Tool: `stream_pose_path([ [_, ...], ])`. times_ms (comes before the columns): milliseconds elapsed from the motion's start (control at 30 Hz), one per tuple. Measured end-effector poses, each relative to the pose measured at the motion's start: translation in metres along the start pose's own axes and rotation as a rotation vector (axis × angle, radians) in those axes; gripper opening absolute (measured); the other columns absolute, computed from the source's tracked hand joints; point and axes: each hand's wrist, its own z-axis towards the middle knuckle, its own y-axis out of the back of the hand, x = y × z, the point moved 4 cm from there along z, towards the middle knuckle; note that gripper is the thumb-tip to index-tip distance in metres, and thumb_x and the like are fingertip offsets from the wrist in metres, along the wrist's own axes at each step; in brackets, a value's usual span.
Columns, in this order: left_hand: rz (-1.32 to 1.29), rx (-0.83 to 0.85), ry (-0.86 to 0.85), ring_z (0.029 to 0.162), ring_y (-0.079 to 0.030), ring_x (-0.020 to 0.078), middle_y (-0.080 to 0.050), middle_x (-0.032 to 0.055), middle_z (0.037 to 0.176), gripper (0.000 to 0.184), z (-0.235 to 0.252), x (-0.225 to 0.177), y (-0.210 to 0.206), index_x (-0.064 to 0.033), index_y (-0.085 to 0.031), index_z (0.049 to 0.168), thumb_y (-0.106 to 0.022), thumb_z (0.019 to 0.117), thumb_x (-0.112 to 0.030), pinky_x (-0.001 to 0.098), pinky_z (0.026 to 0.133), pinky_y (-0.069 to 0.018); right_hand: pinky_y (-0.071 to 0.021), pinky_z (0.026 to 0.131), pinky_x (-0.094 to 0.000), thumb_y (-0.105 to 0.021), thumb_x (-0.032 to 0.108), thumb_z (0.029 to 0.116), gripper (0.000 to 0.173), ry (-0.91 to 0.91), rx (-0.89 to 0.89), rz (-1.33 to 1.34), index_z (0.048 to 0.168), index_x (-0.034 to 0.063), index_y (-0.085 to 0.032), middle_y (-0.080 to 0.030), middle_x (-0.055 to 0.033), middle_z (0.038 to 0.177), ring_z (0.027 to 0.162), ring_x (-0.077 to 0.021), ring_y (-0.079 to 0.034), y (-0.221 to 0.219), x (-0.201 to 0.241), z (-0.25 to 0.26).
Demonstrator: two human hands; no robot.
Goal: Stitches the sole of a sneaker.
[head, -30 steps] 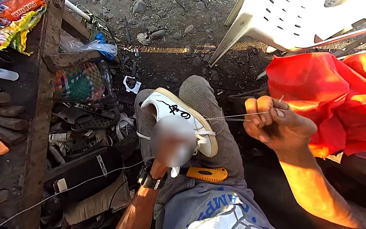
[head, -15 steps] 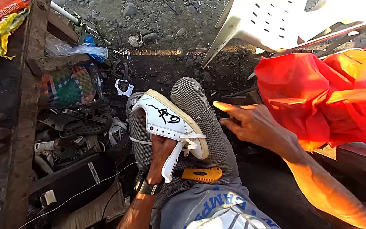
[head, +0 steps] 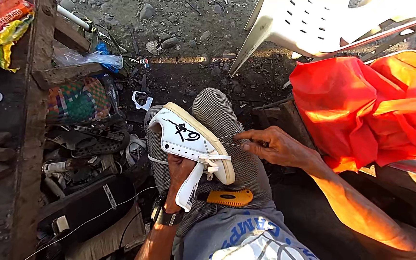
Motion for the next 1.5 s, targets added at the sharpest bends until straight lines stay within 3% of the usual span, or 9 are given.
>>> stream_pose_path([
  [200,-0.066,-0.037,0.017,0.084,-0.071,-0.0063,-0.078,-0.0138,0.087,0.048,0.002,-0.015,-0.006,-0.0214,-0.072,0.086,-0.049,0.083,0.021,0.0134,0.08,-0.0577,-0.0443,0.055,-0.0343,-0.065,0.026,0.0982,0.058,-0.026,0.11,-0.005,0.152,0.0119,-0.051,-0.055,-0.0028,0.064,0.053,-0.0139,-0.048,-0.019,0.017,0.002],
  [333,-0.057,-0.006,0.005,0.087,-0.07,-0.0069,-0.077,-0.0155,0.09,0.046,0.003,-0.012,-0.005,-0.0233,-0.073,0.09,-0.052,0.0855,0.017,0.0141,0.082,-0.0575,-0.0462,0.062,-0.0184,-0.062,0.03,0.1033,0.031,0.079,-0.024,0.224,0.097,0.0017,-0.072,-0.065,-0.0014,0.077,0.067,-0.0004,-0.056,-0.021,0.01,0.0],
  [600,0.965,0.116,-0.248,0.078,-0.066,0.0038,-0.072,0.0066,0.087,0.02,0.012,-0.013,0.069,-0.0001,-0.074,0.097,-0.055,0.0948,-0.007,0.0218,0.072,-0.0545,-0.0541,0.075,-0.0156,-0.063,0.023,0.101,0.022,0.147,-0.349,-0.162,0.09,0.0079,-0.075,-0.07,0.0021,0.093,0.086,0.0008,-0.065,0.042,0.018,-0.007],
  [767,1.277,-0.122,0.079,0.082,-0.065,0.0254,-0.068,0.0216,0.099,0.031,0.017,-0.025,0.225,0.0063,-0.065,0.123,-0.053,0.1016,-0.014,0.0444,0.076,-0.0544,-0.0508,0.062,-0.0123,-0.065,0.022,0.0996,0.021,0.114,-0.356,0.059,0.088,0.0063,-0.073,-0.068,0.0032,0.087,0.07,0.003,-0.059,0.037,0.01,-0.003],
  [833,1.313,-0.023,0.138,0.117,-0.06,0.048,-0.063,0.0325,0.124,0.038,0.012,-0.031,0.214,0.0072,-0.062,0.13,-0.057,0.1011,-0.018,0.0664,0.101,-0.0436,-0.0503,0.054,-0.0129,-0.066,0.025,0.0998,0.018,0.074,-0.315,0.431,0.09,0.0107,-0.072,-0.07,0.0036,0.092,0.062,0.002,-0.058,0.034,0.003,-0.005],
  [1000,0.813,0.345,-0.254,0.1,-0.067,0.0068,-0.071,0.0085,0.107,0.015,0.004,-0.027,0.067,-0.0038,-0.076,0.102,-0.067,0.0969,-0.014,0.0231,0.089,-0.0562,-0.0451,0.047,-0.0153,-0.061,0.04,0.0998,0.025,0.127,-0.414,0.812,0.084,0.0226,-0.071,-0.066,0.0069,0.078,0.053,-0.001,-0.054,0.082,0.004,-0.032],
  [1167,0.539,0.576,-0.056,0.104,-0.064,-0.0056,-0.073,-0.004,0.103,0.012,0.013,0.003,0.029,-0.0025,-0.073,0.102,-0.067,0.0921,-0.006,0.0175,0.098,-0.0519,-0.0488,0.049,-0.0158,-0.058,0.026,0.1013,0.012,-0.118,-0.791,-0.049,0.095,0.0177,-0.064,-0.064,0.0084,0.075,0.054,0.0,-0.056,0.135,0.001,-0.061],
  [1233,0.411,0.582,0.06,0.101,-0.066,-0.0053,-0.073,-0.01,0.103,0.015,0.011,-0.006,0.021,-0.0055,-0.07,0.107,-0.065,0.0933,-0.001,0.0177,0.094,-0.0554,-0.0553,0.068,-0.0392,-0.063,0.026,0.0992,0.03,-0.289,-0.686,-0.443,0.117,0.0029,-0.069,-0.071,-0.0123,0.101,0.076,-0.0188,-0.065,0.121,0.004,-0.053],
  [1500,0.093,0.417,0.206,0.099,-0.069,-0.0016,-0.076,-0.0128,0.104,0.028,-0.004,0.008,0.016,-0.0211,-0.072,0.108,-0.063,0.0944,0.001,0.0211,0.092,-0.0577,-0.0562,0.091,-0.0242,-0.063,0.024,0.1017,0.037,0.153,-0.211,0.185,0.13,0.0018,-0.068,-0.07,-0.0087,0.127,0.106,-0.0058,-0.067,-0.021,0.024,0.02],
])
